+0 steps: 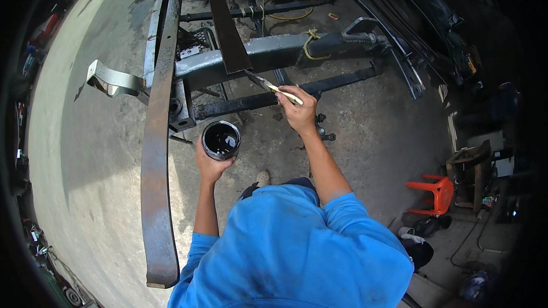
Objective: The person paints a metal frame with black paint using a brush. They repeatedly dip the brush into a paint can and apply paint to various sections of the frame, including beams and crossbars, while standing in a workshop.
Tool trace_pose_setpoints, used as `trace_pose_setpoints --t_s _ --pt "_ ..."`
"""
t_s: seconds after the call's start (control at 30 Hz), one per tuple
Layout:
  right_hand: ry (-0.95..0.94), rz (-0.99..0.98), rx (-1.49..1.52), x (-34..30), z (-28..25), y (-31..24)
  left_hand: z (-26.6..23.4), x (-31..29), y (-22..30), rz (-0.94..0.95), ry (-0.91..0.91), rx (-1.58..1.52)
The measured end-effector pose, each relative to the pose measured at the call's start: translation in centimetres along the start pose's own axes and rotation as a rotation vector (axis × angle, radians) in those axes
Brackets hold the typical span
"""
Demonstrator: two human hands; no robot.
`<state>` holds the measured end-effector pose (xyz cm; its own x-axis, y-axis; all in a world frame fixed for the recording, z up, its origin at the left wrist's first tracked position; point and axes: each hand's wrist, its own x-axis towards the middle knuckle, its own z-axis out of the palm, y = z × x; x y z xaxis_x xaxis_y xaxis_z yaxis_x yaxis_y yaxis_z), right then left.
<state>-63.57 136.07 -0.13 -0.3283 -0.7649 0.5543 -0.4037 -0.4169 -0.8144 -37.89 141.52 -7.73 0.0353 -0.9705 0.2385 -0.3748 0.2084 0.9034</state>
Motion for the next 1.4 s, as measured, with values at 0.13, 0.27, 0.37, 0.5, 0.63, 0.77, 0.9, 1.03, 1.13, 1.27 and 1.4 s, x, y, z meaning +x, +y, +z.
trace_pose_setpoints --t_s 0.13,0.27,0.37,0.5,0.63,0.77,0.9,1.03,1.13,1.27,1.4 --pt "-0.083 -0.053 0.025 -0.1 -1.6 -0.1 0.1 -0.1 0.1 0.004 0.021 -0.048" --pt "0.014 -0.052 -0.119 -0.1 -2.3 0.5 0.2 -0.2 0.3 0.005 -0.034 -0.067" --pt "0.061 -0.029 -0.016 0.0 -2.5 1.2 0.1 -0.4 0.5 0.011 -0.025 -0.026" --pt "0.037 0.099 0.122 -0.4 -2.3 2.7 0.4 -0.7 0.6 -0.032 -0.025 0.06" --pt "0.215 0.246 0.276 -0.9 -2.0 4.0 0.5 -0.3 0.3 -0.046 -0.023 0.012" --pt "-0.068 0.212 0.35 -0.2 -2.0 4.7 0.6 -0.2 0.1 -0.056 -0.005 -0.017" --pt "0.164 0.218 0.535 1.1 -2.5 5.2 0.0 0.3 -0.1 -0.052 -0.024 0.012" --pt "-0.144 0.119 0.427 1.8 -2.9 5.7 0.2 0.9 -0.5 -0.113 0.019 0.013" --pt "-0.01 0.292 0.474 3.8 -2.7 5.1 0.3 1.0 -0.9 -0.152 0.008 0.062" --pt "-0.109 0.147 0.68 10.6 1.2 1.8 0.6 1.0 -2.0 -0.164 0.08 0.004" --pt "-0.633 -0.028 0.425 18.9 13.4 -2.7 1.5 0.7 -2.5 -0.21 0.157 0.051"
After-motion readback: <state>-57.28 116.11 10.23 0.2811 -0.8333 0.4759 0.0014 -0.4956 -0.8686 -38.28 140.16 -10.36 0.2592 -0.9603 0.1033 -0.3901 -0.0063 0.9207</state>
